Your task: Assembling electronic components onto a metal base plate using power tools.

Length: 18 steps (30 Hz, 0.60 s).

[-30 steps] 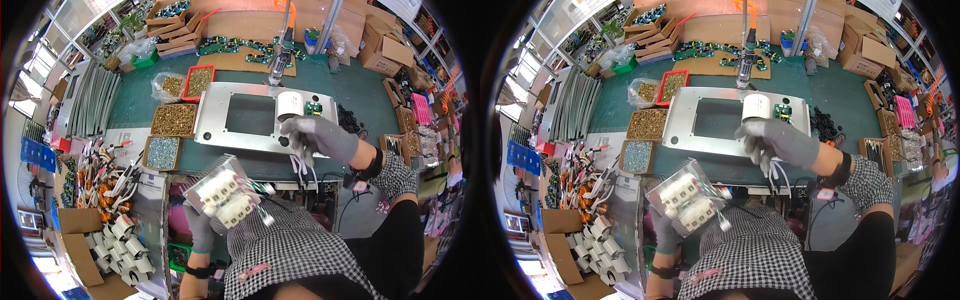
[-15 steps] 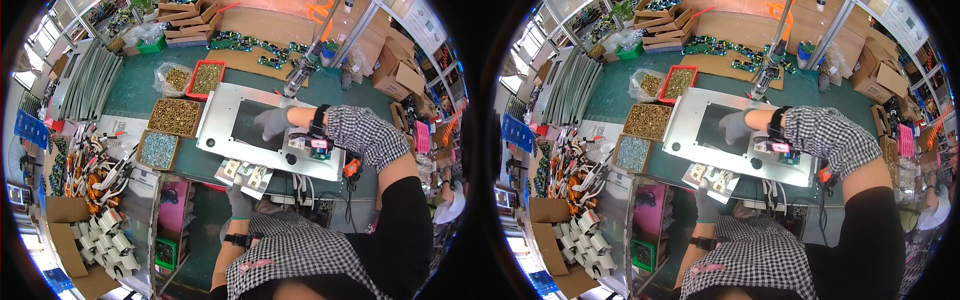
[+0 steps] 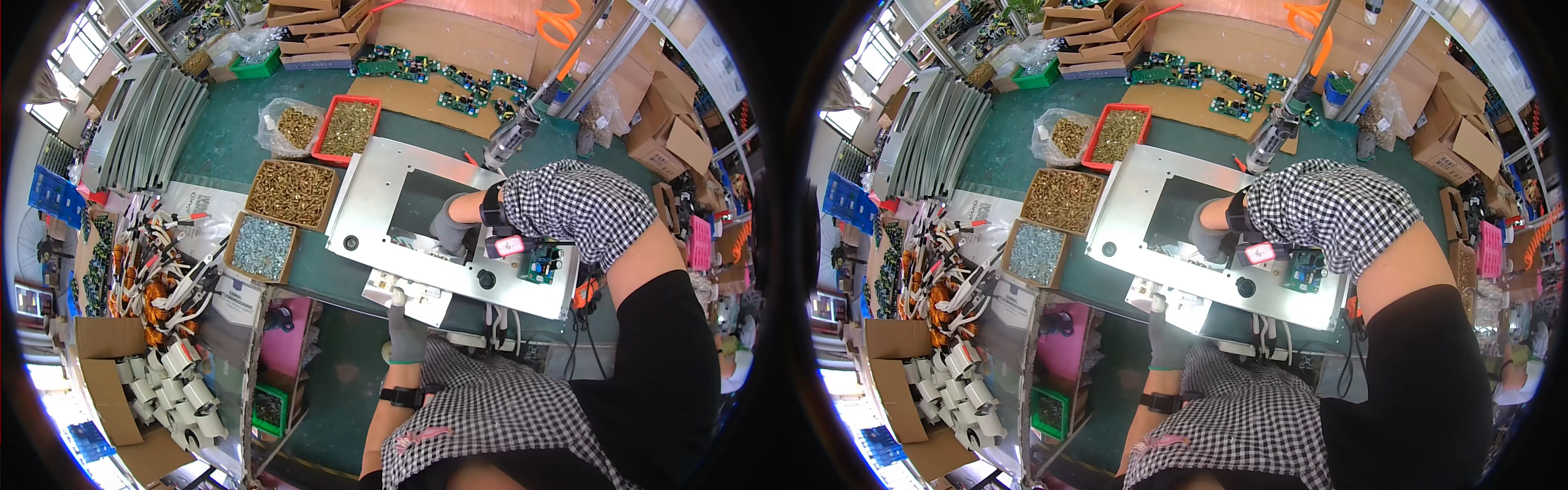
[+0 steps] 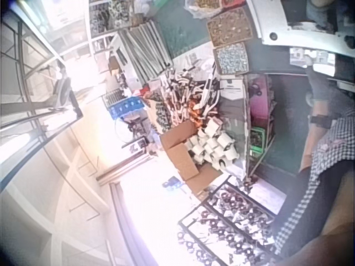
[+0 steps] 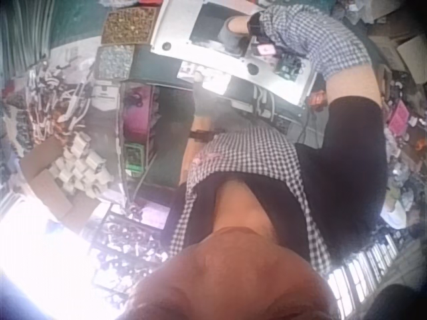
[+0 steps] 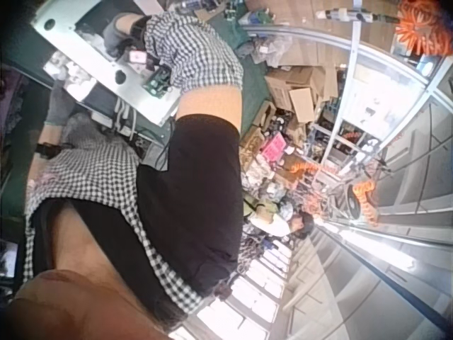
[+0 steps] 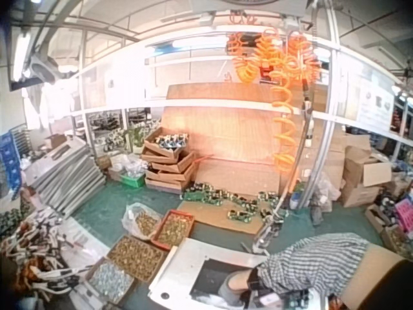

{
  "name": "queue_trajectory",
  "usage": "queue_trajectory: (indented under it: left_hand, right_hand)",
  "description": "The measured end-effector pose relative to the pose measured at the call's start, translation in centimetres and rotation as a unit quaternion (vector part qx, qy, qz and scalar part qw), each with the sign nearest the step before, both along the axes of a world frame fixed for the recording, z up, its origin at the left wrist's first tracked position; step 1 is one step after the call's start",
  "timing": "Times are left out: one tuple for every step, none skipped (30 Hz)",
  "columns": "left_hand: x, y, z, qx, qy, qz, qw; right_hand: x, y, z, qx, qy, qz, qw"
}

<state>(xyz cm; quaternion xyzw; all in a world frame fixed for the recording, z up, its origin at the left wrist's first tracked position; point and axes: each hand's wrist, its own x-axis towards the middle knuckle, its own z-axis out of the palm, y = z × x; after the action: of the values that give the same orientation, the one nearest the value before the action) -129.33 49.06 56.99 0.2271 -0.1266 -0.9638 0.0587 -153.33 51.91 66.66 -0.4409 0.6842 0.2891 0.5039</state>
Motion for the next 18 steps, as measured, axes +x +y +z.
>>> queue_trajectory:
  left_hand:
    - [-0.1, 0.0, 0.0, -0.035, 0.001, 0.015, 0.999]
    - [-0.1, -0.1, -0.1, -0.070, 0.002, 0.030, 0.997]
    - [-0.2, -0.4, 0.0, -0.070, 0.002, 0.030, 0.997]
    - [0.0, -0.5, 0.3, -0.100, -0.051, 0.025, 0.993]
    - [0.2, -0.5, 0.4, -0.128, -0.104, 0.019, 0.986]
    - [-0.4, -0.2, 0.7, -0.131, -0.099, 0.009, 0.986]
    - [-0.6, -0.4, 0.4, -0.163, -0.129, -0.006, 0.978]
    - [-1.0, -0.4, 0.3, -0.196, -0.158, -0.023, 0.968]
    - [-1.9, 0.3, 1.6, -0.296, -0.178, -0.033, 0.938]
    - [-2.2, 0.3, -0.1, -0.290, -0.197, -0.025, 0.936]
    - [-2.7, 0.3, 0.6, -0.228, -0.211, -0.006, 0.951]
    - [-3.8, 0.5, 0.8, -0.165, -0.233, 0.003, 0.958]
    - [-4.1, 0.4, -0.5, -0.164, -0.233, 0.003, 0.959]
    - [-4.0, 0.2, -2.5, -0.217, -0.164, -0.032, 0.962]
    - [-3.7, 0.1, -3.7, -0.267, -0.091, -0.069, 0.957]
    - [-3.2, 0.0, -3.9, -0.266, -0.086, -0.072, 0.958]
    - [-2.2, -0.5, -3.9, -0.234, -0.085, -0.098, 0.964]
    - [-1.7, -1.5, -3.5, -0.203, -0.086, -0.118, 0.968]
  right_hand:
    - [-0.1, -0.2, 0.4, 0.004, -0.001, -0.023, 1.000]
    - [-0.2, -0.4, 0.9, 0.008, -0.002, -0.047, 0.999]
    - [-0.2, -0.7, 2.0, 0.008, -0.002, -0.047, 0.999]
    - [-0.1, -1.2, 3.5, -0.099, -0.014, -0.036, 0.994]
    - [-0.4, -1.4, 4.4, -0.204, -0.025, -0.026, 0.978]
    - [-2.5, -1.1, 3.3, -0.170, -0.067, -0.325, 0.928]
    - [-3.7, -1.0, 4.7, -0.182, -0.345, -0.561, 0.730]
    - [-4.2, 0.0, 5.8, -0.302, -0.268, -0.602, 0.689]
    - [-4.9, 0.3, 8.4, -0.301, -0.232, -0.572, 0.727]
    - [-4.3, 0.3, 11.2, -0.301, -0.235, -0.569, 0.728]
    - [-2.3, 0.6, 15.4, -0.350, -0.213, -0.520, 0.750]
    - [-1.5, 1.7, 17.8, -0.392, -0.196, -0.477, 0.762]
    - [-0.9, 2.8, 19.8, -0.404, -0.203, -0.416, 0.789]
    - [-0.5, 4.2, 21.1, -0.414, -0.209, -0.351, 0.814]
    - [-0.8, 5.9, 21.4, -0.441, -0.247, -0.263, 0.822]
    - [-1.3, 7.9, 21.9, -0.464, -0.281, -0.175, 0.822]
    - [-1.3, 9.6, 22.9, -0.421, -0.240, -0.230, 0.844]
    - [-1.1, 11.0, 23.9, -0.376, -0.201, -0.278, 0.861]
